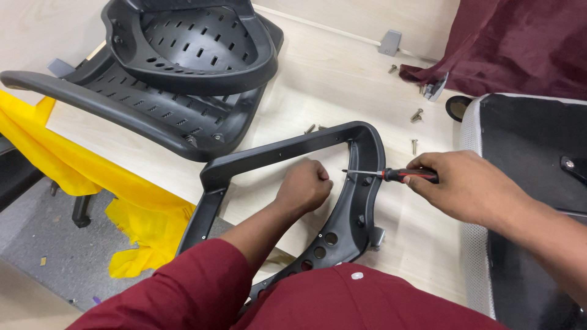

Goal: The person disassembles a black plastic chair frame from a seat using a screwdriver, then reattaches the frame to the seat by aligning holes and inserting screws. The person tightens the screws to secure the frame to the seat.

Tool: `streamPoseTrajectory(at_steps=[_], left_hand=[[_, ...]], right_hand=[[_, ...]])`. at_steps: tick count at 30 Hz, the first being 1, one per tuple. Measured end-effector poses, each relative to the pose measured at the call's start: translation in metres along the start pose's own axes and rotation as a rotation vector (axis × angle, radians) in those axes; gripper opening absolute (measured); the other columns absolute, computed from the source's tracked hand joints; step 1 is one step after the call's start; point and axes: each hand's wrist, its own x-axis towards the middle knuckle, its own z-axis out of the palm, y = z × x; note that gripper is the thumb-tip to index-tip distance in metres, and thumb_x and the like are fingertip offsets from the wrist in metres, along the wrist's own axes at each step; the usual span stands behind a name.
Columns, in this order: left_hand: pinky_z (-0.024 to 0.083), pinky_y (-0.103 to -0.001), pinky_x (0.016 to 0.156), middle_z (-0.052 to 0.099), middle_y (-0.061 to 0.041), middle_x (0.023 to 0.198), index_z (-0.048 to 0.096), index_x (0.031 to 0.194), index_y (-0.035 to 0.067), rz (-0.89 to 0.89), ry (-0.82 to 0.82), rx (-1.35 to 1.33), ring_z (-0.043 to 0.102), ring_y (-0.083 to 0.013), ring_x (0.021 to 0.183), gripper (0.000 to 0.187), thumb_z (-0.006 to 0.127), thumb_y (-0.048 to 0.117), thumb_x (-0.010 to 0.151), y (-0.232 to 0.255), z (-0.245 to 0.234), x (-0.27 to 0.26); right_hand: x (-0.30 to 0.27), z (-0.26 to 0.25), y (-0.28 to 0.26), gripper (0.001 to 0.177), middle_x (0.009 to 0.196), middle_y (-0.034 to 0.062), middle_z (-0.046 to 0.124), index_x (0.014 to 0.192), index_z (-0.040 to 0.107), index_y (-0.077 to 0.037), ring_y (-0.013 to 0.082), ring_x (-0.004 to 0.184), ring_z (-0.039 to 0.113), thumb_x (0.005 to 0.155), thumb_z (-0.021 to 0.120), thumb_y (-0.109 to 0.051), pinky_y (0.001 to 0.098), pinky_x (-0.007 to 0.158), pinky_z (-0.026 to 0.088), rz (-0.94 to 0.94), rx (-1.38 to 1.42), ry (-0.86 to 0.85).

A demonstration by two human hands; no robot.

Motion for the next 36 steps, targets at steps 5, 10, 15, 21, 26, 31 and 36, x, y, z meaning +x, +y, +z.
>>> streamPoseTrajectory(at_steps=[5, 10, 15, 21, 26, 31, 36], left_hand=[[0.055, -0.043, 0.08, 0.074, -0.016, 0.086, 0.07, 0.094, 0.003, -0.092, 0.172, -0.027, 0.072, -0.0332, 0.084, 0.017, 0.066, 0.016, 0.084, -0.012, -0.031, -0.037], [0.055, -0.039, 0.083, 0.07, -0.011, 0.1, 0.064, 0.105, 0.004, -0.265, 0.334, -0.211, 0.07, -0.0256, 0.093, 0.025, 0.068, 0.016, 0.084, -0.026, -0.041, -0.057], [0.046, -0.041, 0.102, 0.064, -0.009, 0.119, 0.057, 0.125, 0.005, -0.568, 0.385, -1.25, 0.061, -0.0218, 0.119, 0.048, 0.077, 0.023, 0.084, -0.04, -0.043, -0.042], [0.041, -0.044, 0.109, 0.05, -0.009, 0.13, 0.047, 0.139, 0.018, -0.681, 0.519, -1.638, 0.052, -0.0227, 0.128, 0.065, 0.073, 0.046, 0.085, -0.033, -0.061, -0.045], [0.043, -0.049, 0.104, 0.055, -0.003, 0.129, 0.053, 0.13, 0.018, -0.573, 0.506, -1.601, 0.053, -0.0202, 0.125, 0.058, 0.069, 0.047, 0.083, -0.009, -0.07, -0.054], [0.047, -0.046, 0.1, 0.058, -0.006, 0.12, 0.049, 0.114, 0.012, -0.388, 0.455, -1.329, 0.059, -0.0206, 0.12, 0.049, 0.077, 0.04, 0.084, 0.016, -0.083, -0.044], [0.051, -0.04, 0.096, 0.062, -0.004, 0.111, 0.054, 0.11, 0.008, -0.341, 0.395, -1.22, 0.06, -0.0189, 0.113, 0.043, 0.077, 0.036, 0.087, 0.025, -0.102, -0.019]], right_hand=[[0.013, 0.034, 0.021, 0.037, 0.089, 0.0164, 0.077, 0.122, 0.068, -0.011, 0.0304, 0.084, 0.075, 0.095, 0.061, -0.034, 0.0426, 0.083, 0.057, 0.056, 0.022, -0.071], [0.021, 0.079, 0.028, 0.031, 0.077, 0.0089, 0.064, 0.108, 0.062, -0.003, 0.0209, 0.07, 0.068, 0.094, 0.058, -0.03, 0.0381, 0.068, 0.055, 0.116, 0.53, -0.122], [0.032, 0.099, 0.004, 0.05, 0.065, 0.004, 0.048, 0.098, 0.062, 0.002, 0.0173, 0.055, 0.046, 0.096, 0.065, -0.048, 0.0313, 0.054, 0.044, 0.24, 0.755, -0.083], [0.029, 0.107, -0.015, 0.04, 0.062, 0.0052, 0.049, 0.09, 0.06, -0.002, 0.0163, 0.05, 0.044, 0.087, 0.075, -0.038, 0.0338, 0.044, 0.038, 0.09, 0.94, 0.055], [0.033, 0.12, -0.005, 0.029, 0.06, 0.0045, 0.052, 0.082, 0.062, -0.002, 0.0157, 0.048, 0.046, 0.092, 0.068, -0.028, 0.0321, 0.044, 0.039, 0.146, 0.938, 0.024], [0.04, 0.135, 0.004, 0.031, 0.056, 0.0033, 0.046, 0.077, 0.06, -0.001, 0.0152, 0.046, 0.047, 0.095, 0.066, -0.025, 0.0337, 0.042, 0.038, 0.172, 1.022, -0.029], [0.045, 0.135, -0.002, 0.033, 0.055, 0.0042, 0.05, 0.076, 0.062, -0.003, 0.0159, 0.045, 0.046, 0.096, 0.067, -0.029, 0.0331, 0.041, 0.036, 0.161, 1.029, -0.053]])
